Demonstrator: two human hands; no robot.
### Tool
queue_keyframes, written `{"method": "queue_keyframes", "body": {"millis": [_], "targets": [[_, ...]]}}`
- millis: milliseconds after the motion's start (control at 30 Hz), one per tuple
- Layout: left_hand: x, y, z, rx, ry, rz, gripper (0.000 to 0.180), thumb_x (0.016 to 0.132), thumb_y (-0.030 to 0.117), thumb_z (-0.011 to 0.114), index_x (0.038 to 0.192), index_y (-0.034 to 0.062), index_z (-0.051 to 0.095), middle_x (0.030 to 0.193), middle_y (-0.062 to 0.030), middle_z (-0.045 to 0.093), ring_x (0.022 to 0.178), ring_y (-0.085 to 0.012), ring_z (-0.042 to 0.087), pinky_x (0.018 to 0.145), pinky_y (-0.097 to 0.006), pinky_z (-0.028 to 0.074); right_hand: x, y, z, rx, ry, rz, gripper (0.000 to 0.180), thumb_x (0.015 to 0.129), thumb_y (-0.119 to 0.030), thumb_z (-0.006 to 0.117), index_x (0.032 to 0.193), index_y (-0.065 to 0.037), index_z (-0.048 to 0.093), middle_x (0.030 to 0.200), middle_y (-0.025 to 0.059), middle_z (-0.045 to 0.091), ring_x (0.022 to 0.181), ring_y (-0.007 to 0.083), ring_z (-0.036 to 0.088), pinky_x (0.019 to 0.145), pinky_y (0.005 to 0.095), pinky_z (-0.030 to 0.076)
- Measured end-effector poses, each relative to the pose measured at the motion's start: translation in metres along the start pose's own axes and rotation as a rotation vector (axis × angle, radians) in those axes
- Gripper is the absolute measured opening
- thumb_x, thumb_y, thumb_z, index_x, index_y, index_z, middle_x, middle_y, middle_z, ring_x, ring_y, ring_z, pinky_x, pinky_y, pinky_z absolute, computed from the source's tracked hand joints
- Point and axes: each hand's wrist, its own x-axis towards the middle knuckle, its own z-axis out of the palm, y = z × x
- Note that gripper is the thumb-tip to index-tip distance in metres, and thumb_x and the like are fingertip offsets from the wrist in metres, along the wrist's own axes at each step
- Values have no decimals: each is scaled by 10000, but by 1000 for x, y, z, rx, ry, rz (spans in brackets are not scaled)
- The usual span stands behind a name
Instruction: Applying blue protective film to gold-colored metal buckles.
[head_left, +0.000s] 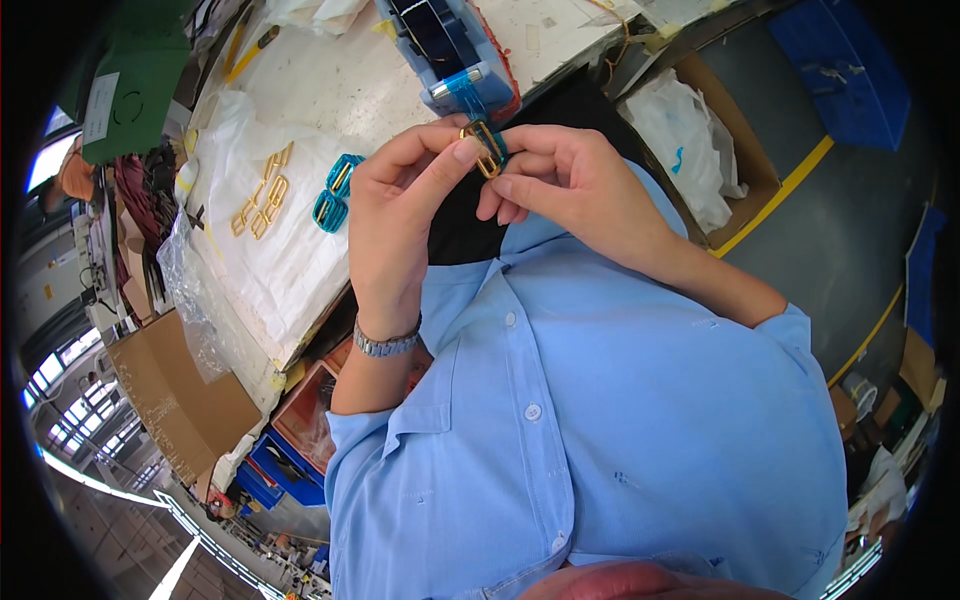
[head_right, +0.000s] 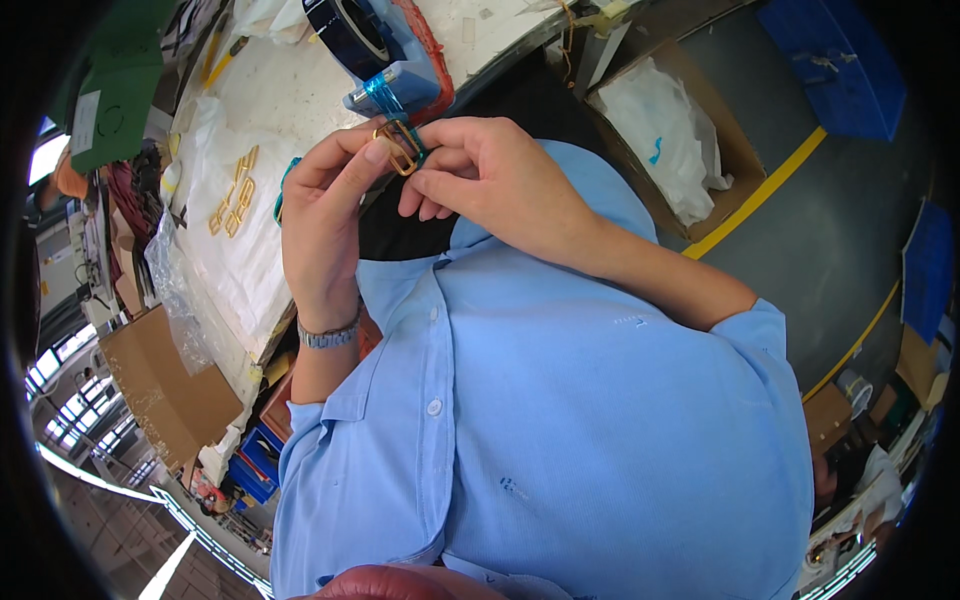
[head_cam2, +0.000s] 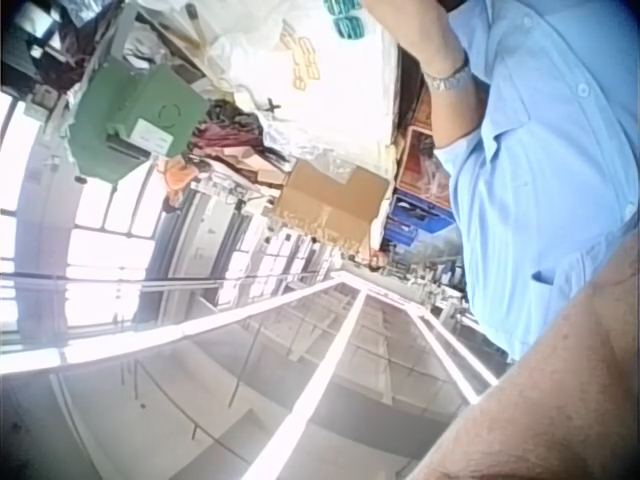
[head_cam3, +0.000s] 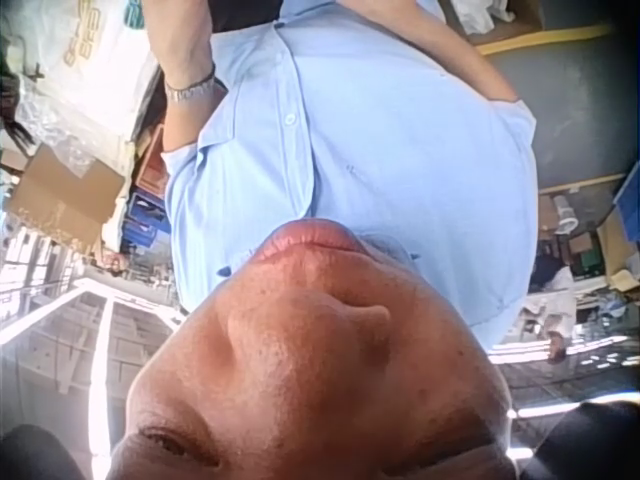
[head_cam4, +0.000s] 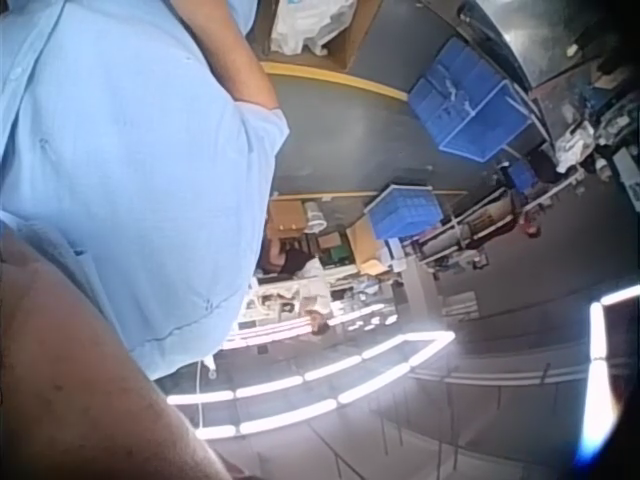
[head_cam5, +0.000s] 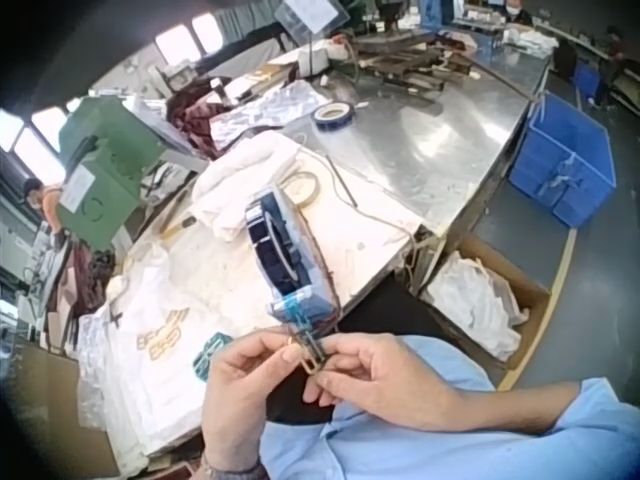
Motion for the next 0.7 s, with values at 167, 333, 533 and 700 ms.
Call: {"method": "queue_keyframes", "body": {"millis": [167, 333, 533, 700], "targets": [[4, -3, -6, -97, -83, -102, 151, 1034, 97, 774, 1113, -31, 790, 1060, -51, 797, 986, -97, 706, 925, -251, 539, 1, 3, -1, 47, -1, 6, 218, 1065, -54, 622, 1234, 53, 711, 977, 104, 807, 856, 122, 732, 818, 274, 608], [7, -4, -7, -121, -78, -122, 154, 1044, 103, 764, 1117, -31, 786, 1065, -60, 800, 991, -106, 714, 932, -257, 546, 0, 3, -5, 166, -22, 55, 212, 1078, -66, 615, 1220, 52, 718, 994, 104, 808, 851, 126, 730, 810, 273, 608], [7, 2, -9, -138, -127, -151, 165, 1067, 139, 739, 1126, -12, 773, 1146, -114, 799, 1047, -160, 744, 1005, -314, 570, -6, 1, -10, -75, -1, 14, 242, 1031, -68, 667, 1226, 58, 731, 969, 107, 817, 849, 138, 753, 804, 289, 614], [8, -1, -13, -192, -125, -167, 166, 1056, 128, 759, 1127, -19, 788, 1068, -72, 800, 1012, -126, 729, 966, -284, 570, -8, 4, -12, -352, 114, -146, 282, 977, -101, 780, 1215, 46, 745, 955, 110, 814, 840, 150, 773, 783, 306, 623]]}}
